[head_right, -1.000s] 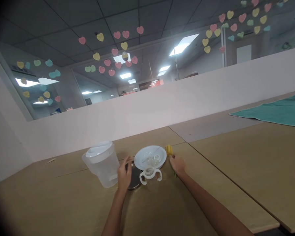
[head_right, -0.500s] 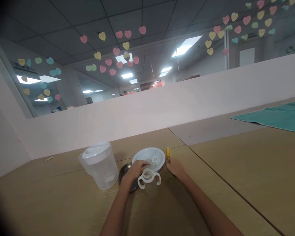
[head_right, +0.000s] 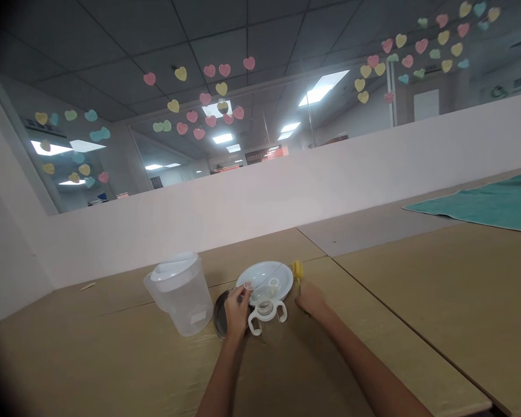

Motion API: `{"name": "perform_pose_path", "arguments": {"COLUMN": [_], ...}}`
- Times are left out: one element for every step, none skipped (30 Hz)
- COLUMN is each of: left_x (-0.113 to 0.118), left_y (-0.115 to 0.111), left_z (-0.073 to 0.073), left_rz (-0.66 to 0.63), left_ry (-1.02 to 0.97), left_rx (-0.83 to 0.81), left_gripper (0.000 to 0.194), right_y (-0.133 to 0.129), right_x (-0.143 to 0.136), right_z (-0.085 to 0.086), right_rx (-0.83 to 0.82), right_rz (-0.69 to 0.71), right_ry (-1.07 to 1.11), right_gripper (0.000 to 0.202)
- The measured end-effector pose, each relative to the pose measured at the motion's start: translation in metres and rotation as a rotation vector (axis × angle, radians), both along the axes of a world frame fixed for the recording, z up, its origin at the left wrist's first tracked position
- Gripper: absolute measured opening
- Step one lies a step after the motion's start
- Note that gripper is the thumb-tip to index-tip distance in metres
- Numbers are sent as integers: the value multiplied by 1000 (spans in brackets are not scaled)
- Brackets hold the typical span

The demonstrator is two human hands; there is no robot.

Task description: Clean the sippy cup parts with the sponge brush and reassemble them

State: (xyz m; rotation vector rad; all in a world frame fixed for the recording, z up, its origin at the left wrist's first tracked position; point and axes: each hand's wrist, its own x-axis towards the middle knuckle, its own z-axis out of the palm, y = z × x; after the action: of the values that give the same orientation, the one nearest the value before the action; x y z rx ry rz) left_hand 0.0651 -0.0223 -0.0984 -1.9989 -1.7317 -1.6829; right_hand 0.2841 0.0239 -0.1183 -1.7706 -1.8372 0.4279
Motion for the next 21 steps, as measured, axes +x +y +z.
{"name": "perform_pose_path", "arguments": {"left_x": [-1, -1, -1, -2, -2, -3, -4, -4, -5, -6, -7, -8, -9, -9, -9, -9, -9, -9, -8, -7, -6], "left_y": [-1, -2, -3, -3, -4, -4, -4, -4, -4, -3, -2, -1, 0, 0, 1, 1, 1, 0, 0, -1, -1], "left_z": [-1, -1, -2, -2, -3, -4, -5, -7, -8, -10, -11, -13, -13, -13, -13, -12, -11, -10, -8, -7, -7], "left_rz": [29, 54, 75, 90, 98, 103, 106, 111, 116, 122, 127, 134, 139, 144, 148, 151, 150, 148, 143, 138, 134], "left_ry": [-6, -13, -26, -41, -61, -86, -116, -149, -182, -210, -230, -242, -245, -242, -232, -217, -198, -176, -153, -133, -116], "left_rx": [28, 52, 72, 86, 93, 94, 89, 79, 67, 57, 50, 49, 52, 57, 61, 64, 65, 67, 67, 64, 59], "left_gripper": [32, 31, 31, 31, 32, 33, 34, 36, 37, 38, 39, 39, 39, 39, 39, 39, 39, 39, 39, 38, 38], "right_y": [0, 0, 1, 3, 5, 8, 11, 13, 16, 18, 19, 19, 18, 15, 11, 5, -2, -10, -19, -28, -36], "right_x": [1, 2, 4, 7, 11, 16, 20, 25, 29, 33, 35, 37, 37, 36, 34, 30, 25, 19, 12, 4, -3], "right_z": [2, 3, 4, 5, 6, 6, 6, 5, 5, 5, 6, 7, 11, 15, 21, 27, 34, 40, 46, 50, 53], "right_rx": [-13, -26, -33, -30, -19, -5, 9, 23, 40, 59, 78, 96, 123, 164, 213, 280, 354, 413, 467, 518, 555], "right_rz": [-22, -40, -63, -95, -128, -160, -188, -212, -233, -252, -268, -282, -290, -291, -281, -257, -228, -167, -99, 1, 117], "right_ry": [-34, -70, -94, -92, -76, -53, -29, -5, 24, 58, 90, 118, 142, 167, 190, 224, 274, 323, 373, 406, 415], "right_gripper": [27, 27, 27, 27, 27, 27, 28, 28, 29, 30, 32, 34, 35, 37, 37, 37, 37, 37, 37, 37, 36]}}
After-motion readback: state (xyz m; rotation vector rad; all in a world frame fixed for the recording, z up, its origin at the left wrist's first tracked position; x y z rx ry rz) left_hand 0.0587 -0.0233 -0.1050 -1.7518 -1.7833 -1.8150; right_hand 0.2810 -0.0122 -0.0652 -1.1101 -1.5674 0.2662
